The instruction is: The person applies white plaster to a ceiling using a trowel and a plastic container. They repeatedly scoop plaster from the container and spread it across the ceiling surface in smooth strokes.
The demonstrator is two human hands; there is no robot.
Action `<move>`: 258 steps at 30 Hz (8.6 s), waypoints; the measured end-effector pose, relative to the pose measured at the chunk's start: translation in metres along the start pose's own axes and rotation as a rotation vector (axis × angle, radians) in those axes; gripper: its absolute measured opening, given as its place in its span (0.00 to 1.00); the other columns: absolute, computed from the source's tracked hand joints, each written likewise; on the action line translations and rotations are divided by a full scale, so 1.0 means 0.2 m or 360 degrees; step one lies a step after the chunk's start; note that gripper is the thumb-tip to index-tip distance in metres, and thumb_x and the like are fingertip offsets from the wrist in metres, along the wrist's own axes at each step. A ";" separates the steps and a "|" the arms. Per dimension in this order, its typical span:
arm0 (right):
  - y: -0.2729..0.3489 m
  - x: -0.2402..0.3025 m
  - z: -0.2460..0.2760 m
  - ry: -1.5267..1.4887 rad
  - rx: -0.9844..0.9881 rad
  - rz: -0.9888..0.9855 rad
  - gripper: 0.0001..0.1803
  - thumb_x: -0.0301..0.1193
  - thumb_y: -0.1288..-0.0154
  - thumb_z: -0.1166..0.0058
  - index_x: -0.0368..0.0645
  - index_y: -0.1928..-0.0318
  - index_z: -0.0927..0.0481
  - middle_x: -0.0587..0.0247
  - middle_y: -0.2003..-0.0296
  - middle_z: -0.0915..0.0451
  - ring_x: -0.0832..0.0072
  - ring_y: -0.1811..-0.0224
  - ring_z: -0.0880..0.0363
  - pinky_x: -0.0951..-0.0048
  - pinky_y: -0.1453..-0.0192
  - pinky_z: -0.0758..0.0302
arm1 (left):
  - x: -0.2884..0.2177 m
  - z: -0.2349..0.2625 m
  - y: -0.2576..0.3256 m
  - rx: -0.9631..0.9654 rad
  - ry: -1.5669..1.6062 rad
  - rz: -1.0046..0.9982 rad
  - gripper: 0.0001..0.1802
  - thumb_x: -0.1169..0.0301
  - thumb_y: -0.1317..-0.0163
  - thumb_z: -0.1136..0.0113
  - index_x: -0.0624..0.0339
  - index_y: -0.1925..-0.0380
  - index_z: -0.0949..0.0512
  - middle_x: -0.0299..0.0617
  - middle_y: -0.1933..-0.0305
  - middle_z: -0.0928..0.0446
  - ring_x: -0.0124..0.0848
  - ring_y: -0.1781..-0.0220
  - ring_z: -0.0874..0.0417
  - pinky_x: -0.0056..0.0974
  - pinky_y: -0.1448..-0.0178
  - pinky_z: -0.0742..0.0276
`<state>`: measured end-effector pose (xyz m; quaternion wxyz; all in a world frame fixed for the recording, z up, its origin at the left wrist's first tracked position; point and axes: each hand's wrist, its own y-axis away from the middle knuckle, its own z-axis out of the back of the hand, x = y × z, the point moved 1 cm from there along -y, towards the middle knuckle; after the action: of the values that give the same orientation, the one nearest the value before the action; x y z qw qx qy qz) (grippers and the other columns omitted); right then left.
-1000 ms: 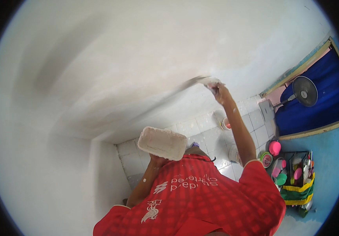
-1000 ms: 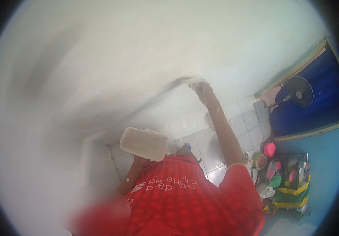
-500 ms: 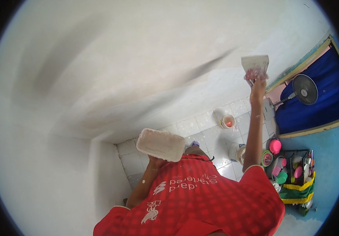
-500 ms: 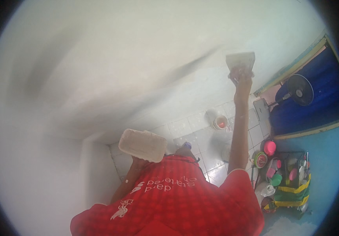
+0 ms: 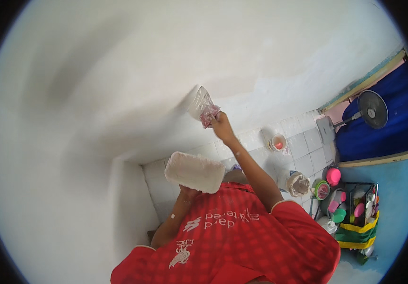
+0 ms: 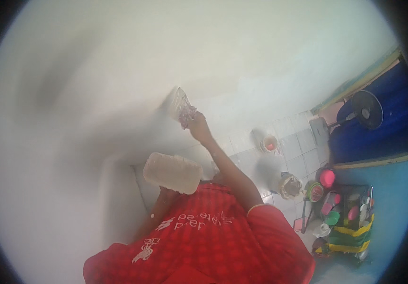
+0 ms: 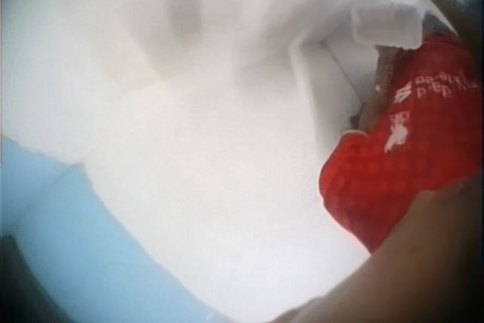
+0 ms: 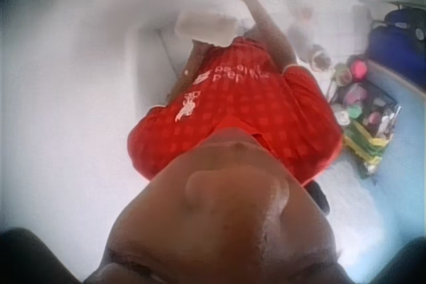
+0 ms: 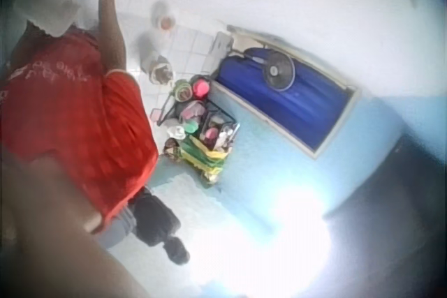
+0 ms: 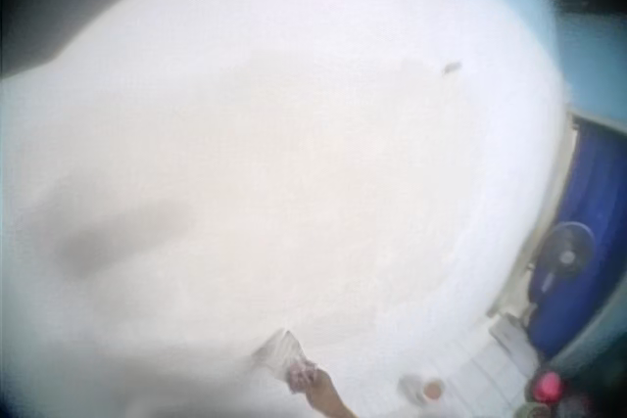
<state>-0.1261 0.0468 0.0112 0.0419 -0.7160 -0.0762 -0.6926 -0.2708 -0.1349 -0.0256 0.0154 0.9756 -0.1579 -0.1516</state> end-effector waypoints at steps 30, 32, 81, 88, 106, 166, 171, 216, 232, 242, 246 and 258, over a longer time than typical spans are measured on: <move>0.66 -0.24 -0.56 0.1922 0.0904 0.0694 0.10 0.32 0.40 0.47 0.44 0.59 0.20 0.56 0.67 0.19 0.58 0.62 0.21 0.59 0.58 0.26 | -0.06 0.81 0.08 -0.0097 -0.1234 -0.0530 0.32 0.44 0.38 0.56 0.58 0.44 0.31 0.50 0.43 0.29 0.46 0.42 0.29 0.53 0.38 0.32; 0.67 -0.32 -0.47 0.1834 0.0957 0.0581 0.10 0.31 0.42 0.45 0.43 0.60 0.19 0.55 0.68 0.19 0.57 0.62 0.22 0.59 0.58 0.27 | 0.05 0.81 0.03 0.0145 0.1070 -0.0091 0.34 0.44 0.38 0.56 0.58 0.42 0.33 0.51 0.40 0.31 0.47 0.40 0.30 0.54 0.37 0.34; 0.65 -0.34 -0.42 0.0646 0.0377 0.0056 0.10 0.27 0.38 0.44 0.34 0.60 0.19 0.62 0.73 0.19 0.80 0.74 0.22 0.79 0.73 0.30 | -0.04 0.95 0.21 0.0346 0.0908 -0.0295 0.38 0.38 0.39 0.59 0.52 0.37 0.39 0.45 0.36 0.36 0.45 0.34 0.35 0.58 0.34 0.40; 0.56 -0.41 -0.40 0.0008 0.0302 -0.0237 0.11 0.29 0.36 0.45 0.33 0.58 0.22 0.62 0.73 0.21 0.80 0.76 0.25 0.78 0.74 0.31 | -0.11 0.82 0.21 -0.0129 -0.0722 -0.0709 0.36 0.39 0.38 0.57 0.52 0.38 0.37 0.43 0.40 0.32 0.41 0.38 0.32 0.51 0.37 0.35; 0.24 -0.77 -0.16 -0.0761 0.0130 -0.0628 0.14 0.31 0.33 0.52 0.39 0.50 0.31 0.59 0.55 0.26 0.71 0.52 0.26 0.71 0.46 0.26 | -0.06 0.84 0.17 0.0009 0.0322 -0.0593 0.31 0.44 0.33 0.64 0.55 0.41 0.35 0.44 0.42 0.32 0.41 0.39 0.31 0.49 0.37 0.33; 0.13 -0.85 0.74 -0.0766 0.0096 -0.0207 0.15 0.30 0.30 0.65 0.35 0.54 0.26 0.57 0.56 0.22 0.72 0.53 0.24 0.74 0.45 0.26 | 0.27 0.78 -0.05 0.0057 0.0436 0.0174 0.37 0.36 0.37 0.66 0.49 0.39 0.36 0.42 0.39 0.32 0.41 0.38 0.31 0.52 0.35 0.35; -0.23 -0.50 0.93 -0.0993 0.0072 -0.0223 0.12 0.23 0.36 0.58 0.26 0.56 0.27 0.51 0.57 0.21 0.71 0.55 0.21 0.78 0.45 0.23 | 0.32 0.78 -0.06 0.0054 0.0428 0.0245 0.37 0.36 0.37 0.66 0.49 0.39 0.36 0.42 0.39 0.32 0.42 0.38 0.31 0.52 0.35 0.35; 0.08 -1.03 0.26 -0.0410 -0.0036 -0.0391 0.14 0.29 0.30 0.67 0.35 0.55 0.28 0.52 0.63 0.20 0.67 0.60 0.19 0.70 0.52 0.20 | 0.05 0.89 0.16 0.0073 0.0488 -0.0035 0.36 0.37 0.38 0.62 0.50 0.39 0.36 0.44 0.38 0.33 0.44 0.37 0.32 0.55 0.34 0.36; -0.05 -1.43 0.44 -0.0662 -0.0161 -0.0008 0.14 0.26 0.36 0.61 0.27 0.58 0.26 0.45 0.59 0.20 0.62 0.55 0.20 0.69 0.45 0.22 | 0.09 0.85 0.19 0.0135 0.0472 0.0001 0.36 0.38 0.38 0.61 0.50 0.39 0.36 0.44 0.37 0.33 0.44 0.36 0.32 0.56 0.34 0.37; -0.08 -0.83 0.69 -0.0672 -0.0476 -0.0446 0.14 0.34 0.34 0.55 0.36 0.57 0.25 0.55 0.58 0.21 0.66 0.53 0.22 0.74 0.49 0.23 | 0.02 0.72 0.18 0.0128 0.0470 0.0007 0.36 0.38 0.38 0.60 0.51 0.39 0.36 0.45 0.37 0.34 0.45 0.36 0.33 0.56 0.34 0.37; -0.09 -0.65 0.81 -0.0720 -0.0507 -0.0298 0.14 0.30 0.35 0.59 0.35 0.57 0.24 0.52 0.60 0.19 0.69 0.56 0.19 0.81 0.56 0.21 | 0.02 0.64 0.16 0.0132 0.0475 0.0014 0.36 0.38 0.38 0.60 0.51 0.39 0.36 0.45 0.37 0.34 0.45 0.36 0.33 0.57 0.34 0.37; -0.33 -0.25 1.31 0.1197 -0.0143 0.0955 0.13 0.30 0.30 0.60 0.34 0.58 0.25 0.49 0.62 0.18 0.72 0.65 0.21 0.79 0.57 0.23 | 0.16 0.69 0.13 0.0131 0.0450 0.0082 0.36 0.39 0.38 0.59 0.51 0.39 0.36 0.45 0.37 0.34 0.46 0.36 0.33 0.57 0.34 0.37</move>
<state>0.1202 0.1517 -0.0524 0.2335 -0.4074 0.1840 -0.8635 -0.2911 -0.1668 -0.1638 0.0015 0.9827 -0.1853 -0.0056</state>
